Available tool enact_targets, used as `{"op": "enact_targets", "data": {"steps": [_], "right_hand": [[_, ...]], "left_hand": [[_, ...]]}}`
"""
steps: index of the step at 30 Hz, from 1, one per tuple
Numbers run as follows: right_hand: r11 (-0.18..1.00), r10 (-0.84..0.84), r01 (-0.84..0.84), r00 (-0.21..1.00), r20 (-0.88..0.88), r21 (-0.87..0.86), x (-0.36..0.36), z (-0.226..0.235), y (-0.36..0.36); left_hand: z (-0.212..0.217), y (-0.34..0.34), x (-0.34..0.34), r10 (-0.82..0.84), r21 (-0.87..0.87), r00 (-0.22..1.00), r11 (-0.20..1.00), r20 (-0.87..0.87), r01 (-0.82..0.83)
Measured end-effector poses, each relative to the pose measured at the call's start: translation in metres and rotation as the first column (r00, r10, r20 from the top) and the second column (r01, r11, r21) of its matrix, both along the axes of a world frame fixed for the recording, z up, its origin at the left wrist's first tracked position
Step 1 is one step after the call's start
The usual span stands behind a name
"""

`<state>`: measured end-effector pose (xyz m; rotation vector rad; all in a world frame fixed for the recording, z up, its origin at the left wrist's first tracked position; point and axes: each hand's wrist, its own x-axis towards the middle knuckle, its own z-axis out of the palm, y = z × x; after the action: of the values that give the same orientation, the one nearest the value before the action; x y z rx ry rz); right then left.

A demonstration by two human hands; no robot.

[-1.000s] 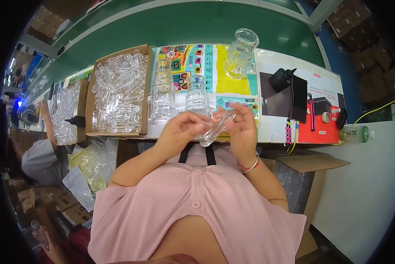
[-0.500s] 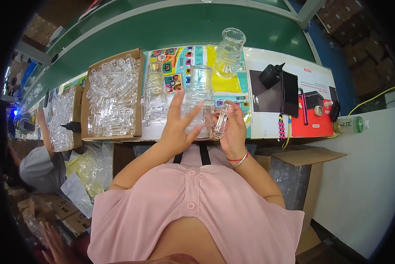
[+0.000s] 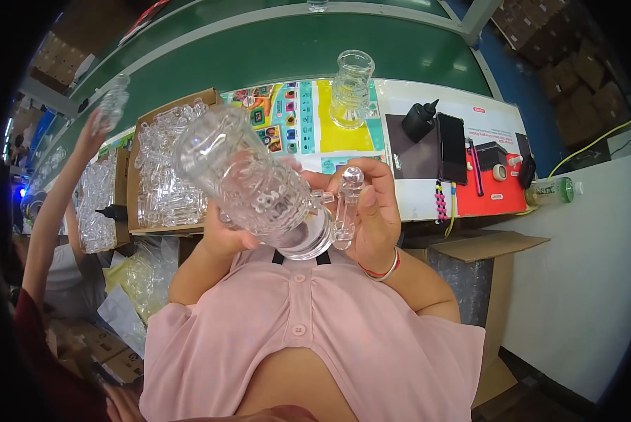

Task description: The person is inspecting glass mugs, cleaning them with an air blower, and preparing them for packaging.

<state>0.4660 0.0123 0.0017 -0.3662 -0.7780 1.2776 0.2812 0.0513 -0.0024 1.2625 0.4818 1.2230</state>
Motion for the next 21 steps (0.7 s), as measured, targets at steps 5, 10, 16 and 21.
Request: {"op": "enact_targets", "data": {"steps": [5,10,16,21], "right_hand": [[0.993,-0.085,0.063,0.969,0.234,0.103,0.002,0.004,-0.003],[0.953,-0.278,0.174,0.831,0.482,0.249,0.01,0.0,-0.002],[0.928,-0.261,0.079,0.835,0.484,0.365,0.017,-0.012,0.002],[0.917,-0.274,0.044,0.792,0.546,0.396,0.025,-0.014,0.002]], "left_hand": [[0.01,-0.014,-0.009,-0.062,-0.206,0.997,0.977,-0.049,0.051],[0.019,-0.014,-0.005,-0.067,-0.16,0.995,0.986,-0.069,0.055],[0.02,-0.013,-0.005,-0.079,-0.192,0.994,0.979,-0.073,0.064],[0.019,-0.01,-0.007,-0.085,-0.173,0.99,0.983,-0.109,0.065]]}}
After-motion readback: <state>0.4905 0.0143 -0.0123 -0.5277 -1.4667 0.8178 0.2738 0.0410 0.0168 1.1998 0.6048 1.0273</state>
